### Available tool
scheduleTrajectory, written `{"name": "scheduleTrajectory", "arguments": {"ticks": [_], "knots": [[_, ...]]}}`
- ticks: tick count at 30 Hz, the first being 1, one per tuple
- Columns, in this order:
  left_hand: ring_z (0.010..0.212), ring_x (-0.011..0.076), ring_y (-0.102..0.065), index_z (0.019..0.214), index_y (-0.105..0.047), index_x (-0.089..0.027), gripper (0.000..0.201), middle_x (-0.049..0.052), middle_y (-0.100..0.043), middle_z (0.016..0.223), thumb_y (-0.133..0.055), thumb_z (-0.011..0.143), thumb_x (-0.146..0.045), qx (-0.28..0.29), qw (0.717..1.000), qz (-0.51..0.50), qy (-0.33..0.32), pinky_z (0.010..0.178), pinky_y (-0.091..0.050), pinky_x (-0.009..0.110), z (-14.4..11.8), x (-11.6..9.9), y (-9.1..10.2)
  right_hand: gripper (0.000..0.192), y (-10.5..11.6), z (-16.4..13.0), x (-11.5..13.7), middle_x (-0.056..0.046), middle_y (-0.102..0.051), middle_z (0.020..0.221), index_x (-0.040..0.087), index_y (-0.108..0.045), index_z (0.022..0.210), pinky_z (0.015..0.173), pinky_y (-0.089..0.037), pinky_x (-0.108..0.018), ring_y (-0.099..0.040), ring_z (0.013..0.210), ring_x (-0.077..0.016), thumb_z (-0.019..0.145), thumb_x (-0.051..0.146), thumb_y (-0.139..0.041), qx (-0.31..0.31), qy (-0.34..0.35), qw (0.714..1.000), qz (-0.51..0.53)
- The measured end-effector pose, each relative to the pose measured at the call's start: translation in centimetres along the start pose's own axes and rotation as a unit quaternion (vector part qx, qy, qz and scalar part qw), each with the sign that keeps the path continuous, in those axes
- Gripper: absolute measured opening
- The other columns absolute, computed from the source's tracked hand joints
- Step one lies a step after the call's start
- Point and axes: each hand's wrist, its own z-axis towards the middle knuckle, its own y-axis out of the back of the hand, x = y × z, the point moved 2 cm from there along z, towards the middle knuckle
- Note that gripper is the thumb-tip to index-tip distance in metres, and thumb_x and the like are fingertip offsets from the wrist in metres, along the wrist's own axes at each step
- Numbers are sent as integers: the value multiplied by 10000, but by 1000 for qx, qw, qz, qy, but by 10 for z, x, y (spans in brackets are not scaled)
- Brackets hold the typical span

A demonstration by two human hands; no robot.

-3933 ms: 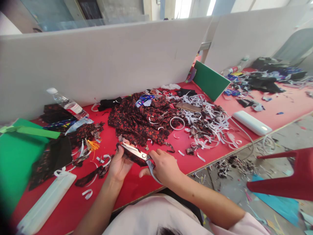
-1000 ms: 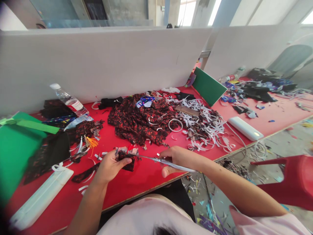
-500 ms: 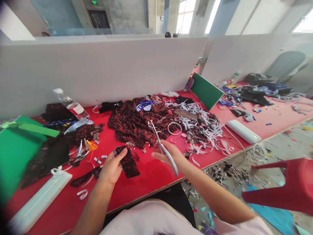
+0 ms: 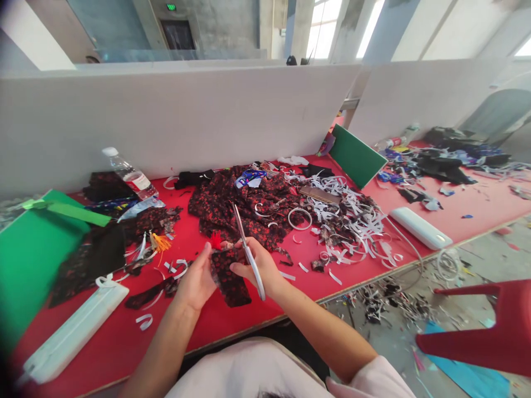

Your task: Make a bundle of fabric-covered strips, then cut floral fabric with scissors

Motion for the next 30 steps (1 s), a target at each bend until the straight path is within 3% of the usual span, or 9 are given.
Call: {"name": "scheduleTrajectory", "arguments": {"ticks": [6,12,15,18,20,22,24,26,30], "knots": [[860,189,-608,837,-694,-165,223,57,-681,853,-702,682,-325,-71,957,192,-204,861,-434,328,7,-20,-1,373,3,0,-7,82,-428,657,198,-473,927,560,-352,-210,-412,572,-73,615,229,-675,-19,-26,999,20],[1170,261,-395,956,-699,-317,260,53,-568,1199,-641,736,-191,19,602,616,-509,1015,-283,420,-29,-26,-20,376,4,3,-4,67,-426,677,212,-461,937,551,-335,-209,-404,597,-85,626,254,-669,-74,12,994,76],[1251,298,-326,1096,-632,-320,401,81,-450,1345,-675,709,-222,50,506,656,-558,1024,-261,449,-44,-14,-15,367,6,1,0,59,-427,696,221,-449,950,564,-343,-213,-404,609,-91,652,241,-663,-104,66,989,84],[1217,303,-386,1118,-588,-304,501,87,-446,1329,-722,642,-383,21,556,567,-607,995,-309,459,-50,-10,-7,367,8,-2,2,56,-420,703,224,-444,979,570,-342,-215,-396,608,-91,684,237,-663,-98,115,985,85],[1129,261,-472,1158,-529,-248,500,101,-521,1210,-650,707,-428,-88,684,410,-597,958,-357,442,-48,-16,-1,370,8,-5,2,52,-423,715,224,-440,991,577,-347,-218,-403,619,-95,697,238,-664,-88,135,983,85],[1024,235,-550,1129,-539,-193,474,108,-589,1086,-615,737,-449,-64,845,318,-424,904,-410,395,-35,-18,-2,366,7,-7,1,49,-424,724,223,-444,992,577,-349,-218,-411,626,-97,703,239,-669,-83,141,983,77],[968,252,-589,1083,-581,-141,495,130,-636,1013,-585,742,-501,60,944,244,-212,862,-439,385,-25,-15,-9,363,5,-10,-1,48,-428,731,226,-448,994,574,-351,-217,-414,624,-95,710,246,-673,-82,138,985,66],[927,257,-615,1046,-615,-132,467,120,-671,967,-661,698,-439,120,969,192,-94,846,-450,373,-20,-10,-17,368,1,-13,-4,47,-438,740,231,-447,1000,576,-359,-218,-421,623,-95,714,260,-676,-82,131,986,64],[802,210,-650,922,-670,-150,283,56,-711,851,-717,668,-264,67,983,157,-60,802,-471,334,-20,2,-21,386,-5,-16,-10,47,-450,753,241,-441,1010,579,-367,-215,-419,614,-89,716,289,-686,-94,127,985,66]]}}
